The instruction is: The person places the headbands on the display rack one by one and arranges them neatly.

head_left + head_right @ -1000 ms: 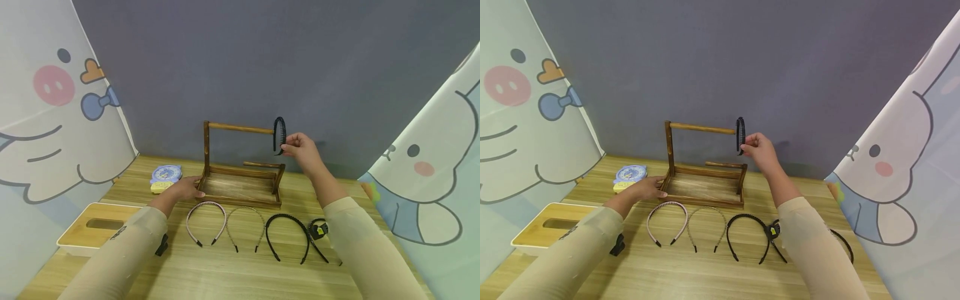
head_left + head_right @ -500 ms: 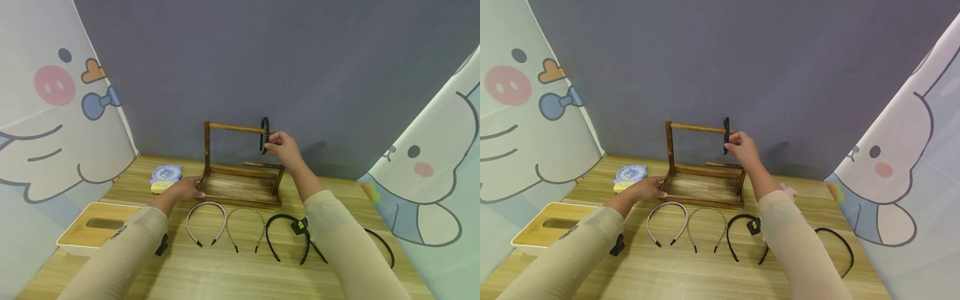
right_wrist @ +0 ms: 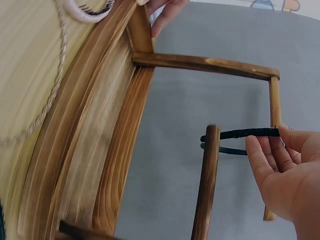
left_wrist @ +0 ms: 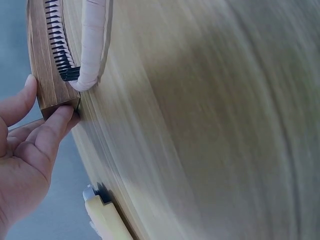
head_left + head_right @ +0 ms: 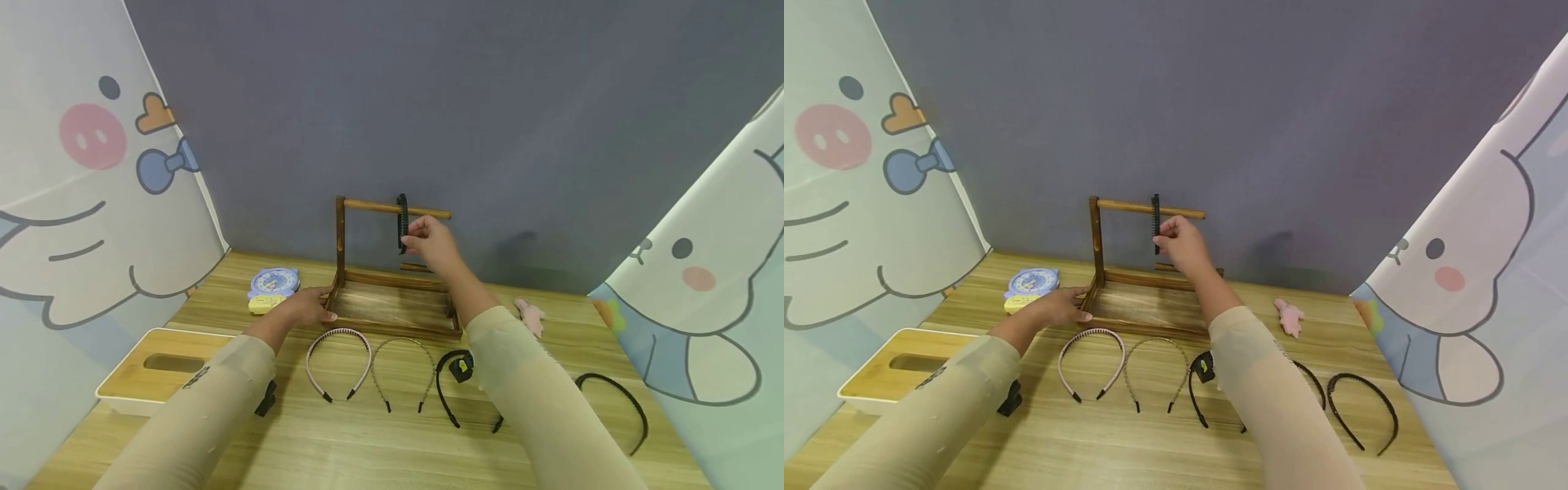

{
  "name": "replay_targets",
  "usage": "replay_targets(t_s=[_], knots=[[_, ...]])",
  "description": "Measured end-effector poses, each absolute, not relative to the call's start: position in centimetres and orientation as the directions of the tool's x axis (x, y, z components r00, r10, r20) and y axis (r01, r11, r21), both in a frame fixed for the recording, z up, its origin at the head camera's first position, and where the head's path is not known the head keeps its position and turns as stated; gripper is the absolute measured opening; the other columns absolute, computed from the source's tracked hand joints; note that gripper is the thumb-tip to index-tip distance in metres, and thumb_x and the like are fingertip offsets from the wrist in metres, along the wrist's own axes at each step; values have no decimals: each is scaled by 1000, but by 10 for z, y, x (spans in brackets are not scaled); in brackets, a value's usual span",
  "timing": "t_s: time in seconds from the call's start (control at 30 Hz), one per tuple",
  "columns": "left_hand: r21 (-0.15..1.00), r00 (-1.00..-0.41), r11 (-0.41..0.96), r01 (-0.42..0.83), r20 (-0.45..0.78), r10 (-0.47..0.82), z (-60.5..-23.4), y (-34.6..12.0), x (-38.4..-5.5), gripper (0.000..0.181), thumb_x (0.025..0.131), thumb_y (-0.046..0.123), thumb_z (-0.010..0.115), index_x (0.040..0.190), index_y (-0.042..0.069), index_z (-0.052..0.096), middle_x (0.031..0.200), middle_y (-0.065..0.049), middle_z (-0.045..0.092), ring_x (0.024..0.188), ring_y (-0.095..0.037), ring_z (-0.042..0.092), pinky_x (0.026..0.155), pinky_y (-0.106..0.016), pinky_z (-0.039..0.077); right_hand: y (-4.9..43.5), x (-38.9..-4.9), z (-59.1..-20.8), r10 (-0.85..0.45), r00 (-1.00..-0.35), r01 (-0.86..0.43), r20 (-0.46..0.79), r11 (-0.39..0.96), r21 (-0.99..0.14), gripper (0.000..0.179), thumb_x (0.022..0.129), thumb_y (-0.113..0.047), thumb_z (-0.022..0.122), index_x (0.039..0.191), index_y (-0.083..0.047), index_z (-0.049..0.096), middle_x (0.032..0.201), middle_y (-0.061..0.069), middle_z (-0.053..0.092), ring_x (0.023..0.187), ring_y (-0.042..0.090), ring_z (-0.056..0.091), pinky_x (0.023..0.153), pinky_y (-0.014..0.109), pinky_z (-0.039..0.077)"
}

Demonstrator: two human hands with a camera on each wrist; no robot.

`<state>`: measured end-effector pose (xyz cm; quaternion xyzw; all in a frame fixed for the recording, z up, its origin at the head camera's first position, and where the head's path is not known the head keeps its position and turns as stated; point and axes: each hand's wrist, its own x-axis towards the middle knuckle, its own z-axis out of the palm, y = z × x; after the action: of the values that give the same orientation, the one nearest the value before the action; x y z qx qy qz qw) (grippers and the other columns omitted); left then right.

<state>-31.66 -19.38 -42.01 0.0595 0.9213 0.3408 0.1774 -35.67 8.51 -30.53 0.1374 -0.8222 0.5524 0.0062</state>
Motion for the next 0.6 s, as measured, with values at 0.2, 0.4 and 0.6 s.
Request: replay_targets(t_s=[0.2, 0.4, 0.6], knots=[[651, -931, 759, -10, -282, 230, -421, -194, -316, 82, 93, 24, 68, 158, 8, 19, 151, -23, 40, 140, -42, 37, 113, -56, 33, 71, -360, -307, -217, -965, -223, 150, 365, -904, 23, 95, -15, 66, 113, -5, 56, 109, 12, 62, 99, 28, 67, 81, 32, 59], [639, -932, 769, 2, -278, 233, -422, -194, -317, 83, 93, 24, 69, 157, 6, 20, 150, -24, 41, 139, -43, 38, 113, -55, 33, 56, -360, -307, -223, -963, -229, 152, 380, -896, 22, 94, -15, 67, 112, -7, 57, 108, 11, 61, 96, 27, 67, 81, 31, 59], [639, -932, 769, 0, -279, 232, -420, -193, -316, 82, 94, 24, 68, 157, 6, 19, 150, -24, 41, 138, -42, 39, 113, -54, 34, 41, -358, -303, -241, -959, -238, 149, 404, -883, 21, 94, -18, 67, 110, -9, 58, 107, 8, 64, 97, 26, 68, 80, 30, 59]])
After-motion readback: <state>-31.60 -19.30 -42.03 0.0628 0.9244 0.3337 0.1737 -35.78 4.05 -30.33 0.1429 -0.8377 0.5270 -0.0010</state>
